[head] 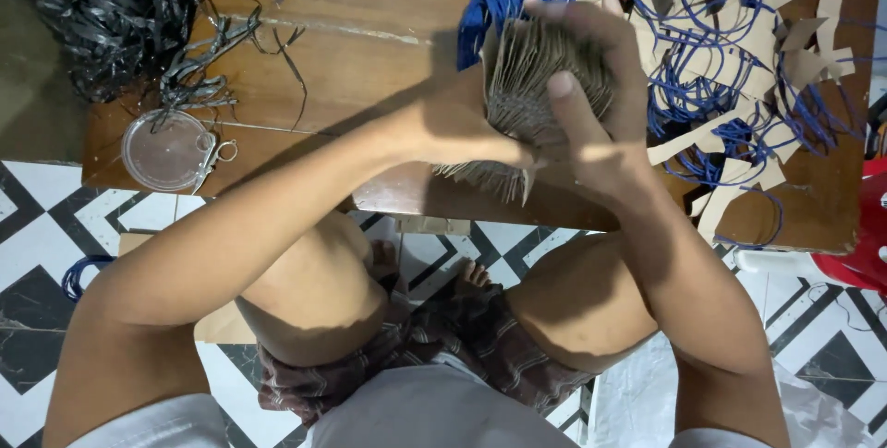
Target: Sorting and organizing a large stack of cardboard tags with blue strings attached on a wooden table.
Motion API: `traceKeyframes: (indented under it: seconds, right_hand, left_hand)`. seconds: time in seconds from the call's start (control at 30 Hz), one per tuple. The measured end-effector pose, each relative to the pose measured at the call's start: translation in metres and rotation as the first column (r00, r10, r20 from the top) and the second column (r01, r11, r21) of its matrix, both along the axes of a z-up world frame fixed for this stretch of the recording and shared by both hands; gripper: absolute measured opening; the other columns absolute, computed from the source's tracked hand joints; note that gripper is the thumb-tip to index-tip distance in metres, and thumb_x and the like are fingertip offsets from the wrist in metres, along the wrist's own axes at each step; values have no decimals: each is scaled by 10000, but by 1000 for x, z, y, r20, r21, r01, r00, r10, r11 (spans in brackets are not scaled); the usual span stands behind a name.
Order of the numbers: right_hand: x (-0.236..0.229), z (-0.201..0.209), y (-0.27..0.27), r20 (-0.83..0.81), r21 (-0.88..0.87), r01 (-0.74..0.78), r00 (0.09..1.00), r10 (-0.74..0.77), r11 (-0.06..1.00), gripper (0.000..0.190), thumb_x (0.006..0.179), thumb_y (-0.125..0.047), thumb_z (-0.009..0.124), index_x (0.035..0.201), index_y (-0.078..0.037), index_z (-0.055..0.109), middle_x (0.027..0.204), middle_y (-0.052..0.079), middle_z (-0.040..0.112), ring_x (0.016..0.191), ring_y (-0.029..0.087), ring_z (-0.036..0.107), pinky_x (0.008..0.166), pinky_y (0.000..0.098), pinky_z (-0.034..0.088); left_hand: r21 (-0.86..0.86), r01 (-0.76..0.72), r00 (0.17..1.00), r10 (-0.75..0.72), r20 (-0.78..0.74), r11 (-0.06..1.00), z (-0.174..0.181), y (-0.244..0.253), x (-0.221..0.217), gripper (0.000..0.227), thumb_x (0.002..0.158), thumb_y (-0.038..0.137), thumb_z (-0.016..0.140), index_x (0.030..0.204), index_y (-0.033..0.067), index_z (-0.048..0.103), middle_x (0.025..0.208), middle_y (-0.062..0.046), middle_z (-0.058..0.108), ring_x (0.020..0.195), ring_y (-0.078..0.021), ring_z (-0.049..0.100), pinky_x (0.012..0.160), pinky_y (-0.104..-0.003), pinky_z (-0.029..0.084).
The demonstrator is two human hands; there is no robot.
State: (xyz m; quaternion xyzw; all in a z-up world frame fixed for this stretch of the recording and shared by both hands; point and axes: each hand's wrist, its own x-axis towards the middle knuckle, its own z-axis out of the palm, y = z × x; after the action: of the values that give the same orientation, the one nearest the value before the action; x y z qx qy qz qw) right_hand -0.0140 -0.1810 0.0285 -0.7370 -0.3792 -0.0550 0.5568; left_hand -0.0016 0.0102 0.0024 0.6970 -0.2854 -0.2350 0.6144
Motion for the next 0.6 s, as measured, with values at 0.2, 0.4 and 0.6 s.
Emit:
traceKeyframes:
  seconds: [0.2, 0.4, 0.6]
  right_hand:
    - [6, -8, -10, -219, 200, -123, 961, 166, 972, 822, 923, 24, 713, 1602, -140, 280, 1627, 281, 410, 1553, 444, 462, 1297, 587, 527]
    - [6, 0, -11, -92, -44, 32, 995, -36, 999, 496, 905, 38, 691, 1384, -15, 573, 1463, 295, 599, 1431, 366, 606, 1404, 518, -4]
    - [7, 0, -9, -147, 6, -7, 989, 8, 1000, 435, 1008, 18, 622, 1424, 2, 495, 1554, 298, 489, 1318, 413, 658, 1198, 454, 557]
  left_hand:
    - [179, -20, 978, -18, 208, 984, 11, -1, -1, 517, 721, 252, 850, 1152, 52, 646, 982, -95, 740, 826, -221, 714, 783, -358, 586]
    - [455, -26, 999, 3, 51, 890, 30, -5, 3, 587, 714, 409, 854, 1180, 115, 653, 953, -58, 770, 759, -207, 742, 709, -353, 580]
    - [128, -20, 991, 3, 131, 992, 3, -7, 6, 643, 735, 193, 860, 1262, 25, 532, 1086, -126, 726, 905, -239, 767, 849, -379, 663]
